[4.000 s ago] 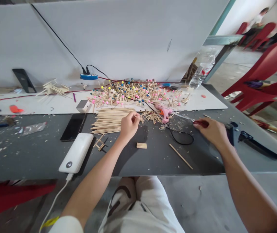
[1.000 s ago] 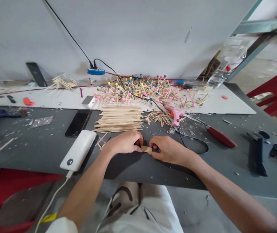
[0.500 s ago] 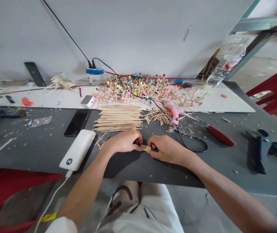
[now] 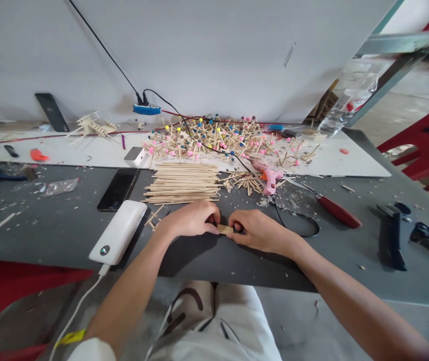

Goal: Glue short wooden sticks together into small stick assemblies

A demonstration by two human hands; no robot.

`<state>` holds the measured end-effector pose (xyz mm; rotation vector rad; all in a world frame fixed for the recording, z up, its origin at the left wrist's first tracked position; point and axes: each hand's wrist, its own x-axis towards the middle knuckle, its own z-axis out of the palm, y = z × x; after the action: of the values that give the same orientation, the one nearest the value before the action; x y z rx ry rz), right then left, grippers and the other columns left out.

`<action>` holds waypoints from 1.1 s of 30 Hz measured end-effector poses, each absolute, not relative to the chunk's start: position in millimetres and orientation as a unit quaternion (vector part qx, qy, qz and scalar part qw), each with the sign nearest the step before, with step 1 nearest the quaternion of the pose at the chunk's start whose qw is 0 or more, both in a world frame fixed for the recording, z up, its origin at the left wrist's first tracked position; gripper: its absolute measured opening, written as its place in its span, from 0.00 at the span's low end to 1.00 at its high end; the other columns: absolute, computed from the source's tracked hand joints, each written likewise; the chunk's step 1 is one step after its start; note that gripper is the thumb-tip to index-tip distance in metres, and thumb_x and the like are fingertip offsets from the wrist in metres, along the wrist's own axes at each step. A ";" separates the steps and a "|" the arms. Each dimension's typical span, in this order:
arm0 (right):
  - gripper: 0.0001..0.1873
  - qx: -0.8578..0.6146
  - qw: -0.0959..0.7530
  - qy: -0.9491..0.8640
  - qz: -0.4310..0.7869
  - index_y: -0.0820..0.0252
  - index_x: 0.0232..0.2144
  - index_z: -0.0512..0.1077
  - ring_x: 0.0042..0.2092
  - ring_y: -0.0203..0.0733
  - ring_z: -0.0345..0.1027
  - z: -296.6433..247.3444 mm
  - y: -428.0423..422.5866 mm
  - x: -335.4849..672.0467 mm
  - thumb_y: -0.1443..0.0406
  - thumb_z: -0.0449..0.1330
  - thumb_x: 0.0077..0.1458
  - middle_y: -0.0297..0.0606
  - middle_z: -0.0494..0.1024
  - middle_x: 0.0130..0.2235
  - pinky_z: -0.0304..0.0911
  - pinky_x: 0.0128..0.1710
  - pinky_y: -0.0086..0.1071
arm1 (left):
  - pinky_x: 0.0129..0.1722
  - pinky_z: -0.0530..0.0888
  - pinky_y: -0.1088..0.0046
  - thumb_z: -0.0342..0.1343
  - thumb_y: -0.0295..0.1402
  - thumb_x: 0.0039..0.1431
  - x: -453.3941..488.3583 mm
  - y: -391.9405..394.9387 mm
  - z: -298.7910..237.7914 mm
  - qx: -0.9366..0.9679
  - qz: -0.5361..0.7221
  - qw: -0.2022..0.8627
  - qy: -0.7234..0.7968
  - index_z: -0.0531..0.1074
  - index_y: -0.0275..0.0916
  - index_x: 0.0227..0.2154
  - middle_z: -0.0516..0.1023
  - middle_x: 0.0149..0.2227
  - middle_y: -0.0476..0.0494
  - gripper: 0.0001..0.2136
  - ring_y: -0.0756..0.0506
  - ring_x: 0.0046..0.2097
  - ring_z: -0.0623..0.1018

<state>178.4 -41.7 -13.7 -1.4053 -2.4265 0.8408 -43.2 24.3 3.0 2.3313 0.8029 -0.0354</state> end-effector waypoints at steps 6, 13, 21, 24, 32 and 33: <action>0.04 -0.473 0.107 -0.822 0.300 0.59 0.33 0.73 0.30 0.34 0.60 -14.5 -40.3 180.7 0.65 0.61 0.55 0.32 0.74 0.31 0.50 0.31 0.29 | 0.34 0.66 0.73 0.65 0.33 0.56 -43.4 23.8 4.6 0.887 -0.017 0.339 0.313 0.76 0.38 0.36 0.79 0.38 0.44 0.07 0.45 0.38 0.77; 0.05 -0.466 0.116 -0.815 0.326 0.59 0.34 0.73 0.29 0.34 0.61 -15.0 -37.7 183.7 0.63 0.60 0.56 0.33 0.74 0.31 0.52 0.30 0.29 | 0.33 0.66 0.74 0.64 0.35 0.57 -44.5 23.9 4.1 0.880 -0.005 0.362 0.309 0.75 0.38 0.36 0.79 0.36 0.45 0.08 0.46 0.37 0.76; 0.06 -0.455 0.134 -0.802 0.362 0.59 0.34 0.75 0.28 0.33 0.62 -16.5 -36.3 185.4 0.62 0.61 0.56 0.32 0.74 0.29 0.55 0.29 0.28 | 0.33 0.67 0.74 0.62 0.37 0.59 -45.8 23.6 5.7 0.870 0.028 0.379 0.312 0.75 0.38 0.37 0.78 0.35 0.46 0.09 0.47 0.35 0.76; 0.09 -0.451 0.153 -0.786 0.394 0.60 0.34 0.75 0.28 0.33 0.62 -16.9 -36.3 187.2 0.60 0.62 0.57 0.32 0.74 0.28 0.56 0.28 0.28 | 0.34 0.67 0.74 0.61 0.39 0.61 -45.0 23.1 8.4 0.866 0.048 0.390 0.309 0.75 0.38 0.37 0.79 0.35 0.46 0.09 0.47 0.35 0.76; 0.13 -0.489 0.187 -0.761 0.384 0.61 0.32 0.76 0.27 0.35 0.63 -16.7 -32.6 189.4 0.60 0.56 0.62 0.33 0.75 0.26 0.55 0.28 0.29 | 0.34 0.65 0.72 0.53 0.34 0.66 -37.5 22.1 6.0 0.893 0.101 0.314 0.308 0.75 0.37 0.33 0.78 0.33 0.45 0.09 0.47 0.34 0.74; 0.12 -0.499 0.189 -0.761 0.370 0.60 0.32 0.76 0.28 0.35 0.64 -17.1 -32.4 189.2 0.60 0.56 0.62 0.33 0.76 0.27 0.56 0.29 0.29 | 0.35 0.65 0.72 0.53 0.33 0.66 -37.4 22.4 4.2 0.892 0.097 0.311 0.315 0.76 0.37 0.34 0.79 0.33 0.45 0.08 0.47 0.34 0.75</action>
<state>189.2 -32.4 -17.1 -1.4019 -2.1384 1.0401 -37.4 22.4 4.2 2.3546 0.8308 0.2554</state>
